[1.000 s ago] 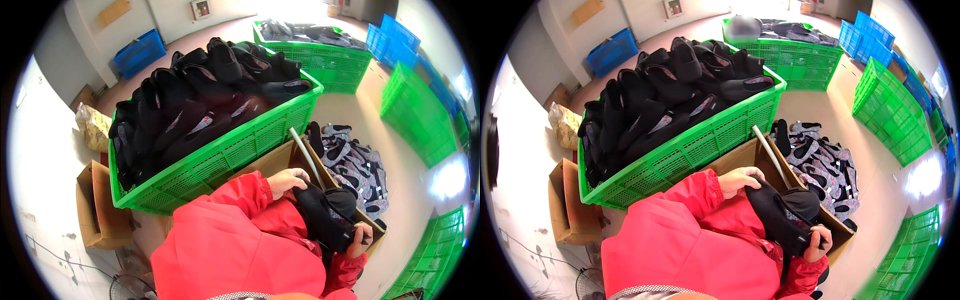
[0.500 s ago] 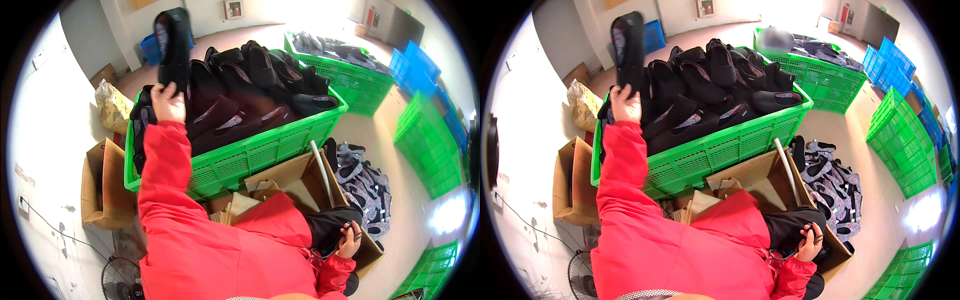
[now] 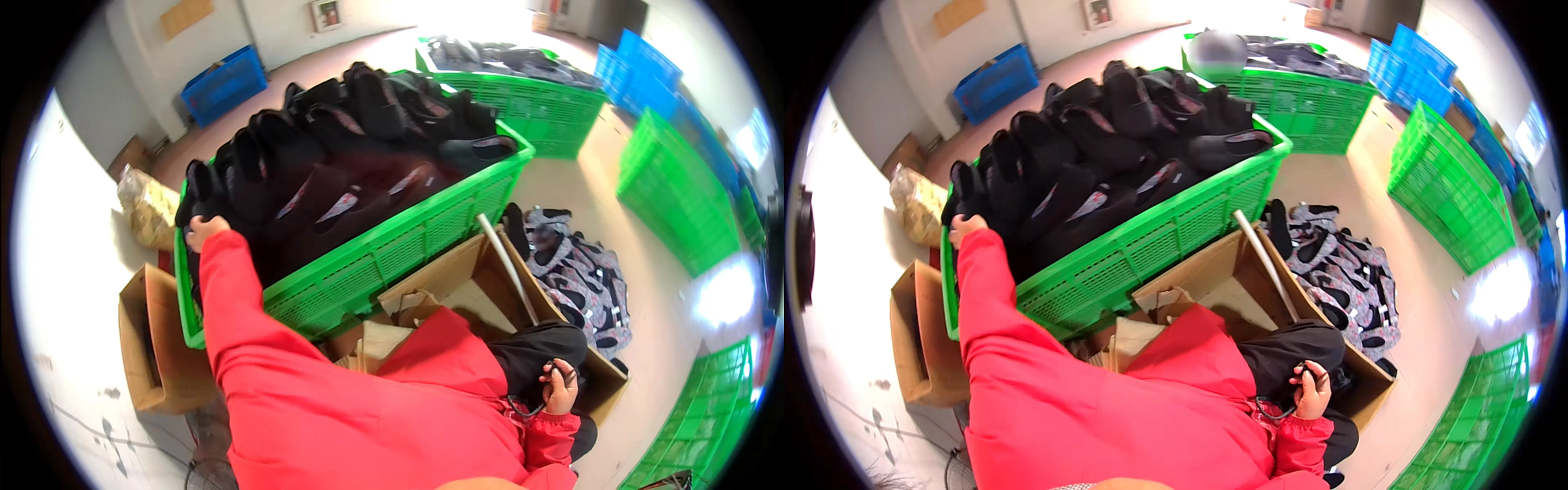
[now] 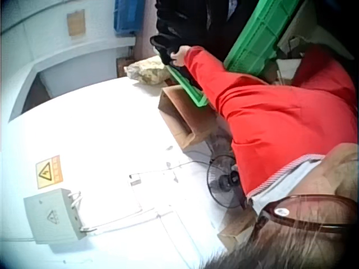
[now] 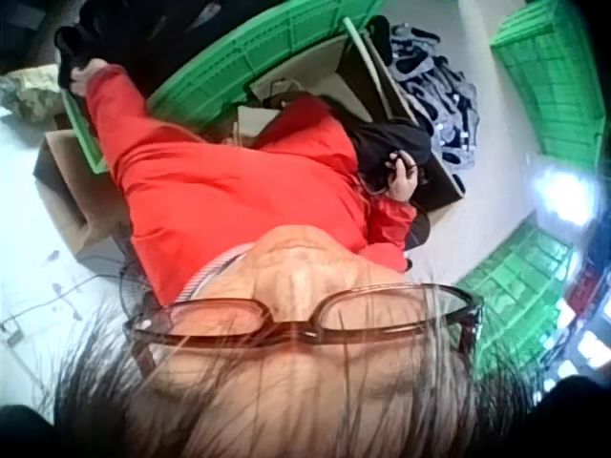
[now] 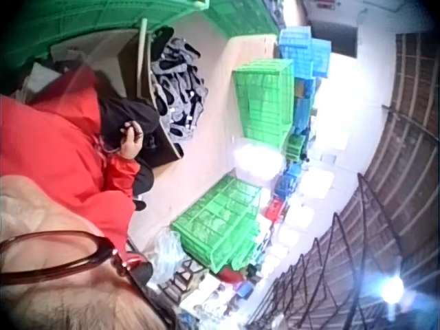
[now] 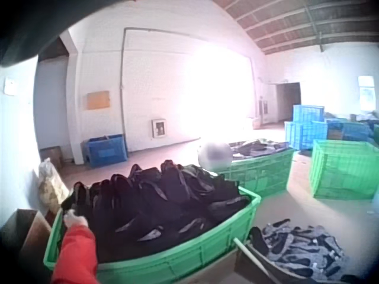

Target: The person sits on the floor in a warehouse and sews the straps onto black slipper soles using a needle and thread. They pick up a sole from a cardboard box, stitch the strap attachment points, and place the finished slipper into a green plastic crate.

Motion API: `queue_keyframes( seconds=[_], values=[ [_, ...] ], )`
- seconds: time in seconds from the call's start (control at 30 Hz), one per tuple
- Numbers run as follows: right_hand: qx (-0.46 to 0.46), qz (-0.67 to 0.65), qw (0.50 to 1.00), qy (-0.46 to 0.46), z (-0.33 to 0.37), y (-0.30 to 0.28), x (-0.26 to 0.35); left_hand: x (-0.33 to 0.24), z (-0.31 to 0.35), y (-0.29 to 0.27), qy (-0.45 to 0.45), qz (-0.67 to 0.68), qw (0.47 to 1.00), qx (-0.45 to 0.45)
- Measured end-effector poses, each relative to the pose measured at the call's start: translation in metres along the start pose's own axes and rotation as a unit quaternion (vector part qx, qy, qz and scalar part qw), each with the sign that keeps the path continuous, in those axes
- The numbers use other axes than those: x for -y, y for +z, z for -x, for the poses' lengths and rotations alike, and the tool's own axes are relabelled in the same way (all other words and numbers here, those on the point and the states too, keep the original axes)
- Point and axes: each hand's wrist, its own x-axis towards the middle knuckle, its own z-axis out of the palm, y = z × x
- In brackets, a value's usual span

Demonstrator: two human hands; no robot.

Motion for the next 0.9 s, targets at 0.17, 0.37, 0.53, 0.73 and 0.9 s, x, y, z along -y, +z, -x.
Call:
queue_keyframes(
  seconds=[0.17,0.37,0.53,0.73,0.9],
  values=[
    [0.033,-0.035,0.998,0.052,0.002,0.003,-0.018,-0.093,0.059,-0.126,0.29,0.458,0.807,0.233],
    [-0.02,-0.067,0.997,0.03,0.023,-0.027,-0.033,-0.166,0.324,-0.283,0.185,0.5,-0.022,0.846],
    [-0.133,-0.031,0.991,0.01,0.053,-0.101,-0.09,-0.14,0.441,-0.415,-0.072,0.223,-0.475,0.848],
    [-0.314,-0.027,0.946,-0.08,0.098,-0.142,-0.059,-0.098,0.516,-0.496,-0.176,0.129,-0.593,0.775],
    [-0.454,0.061,0.882,-0.114,0.13,-0.148,-0.098,-0.077,0.554,-0.521,-0.271,0.026,-0.646,0.713]
  ],
)
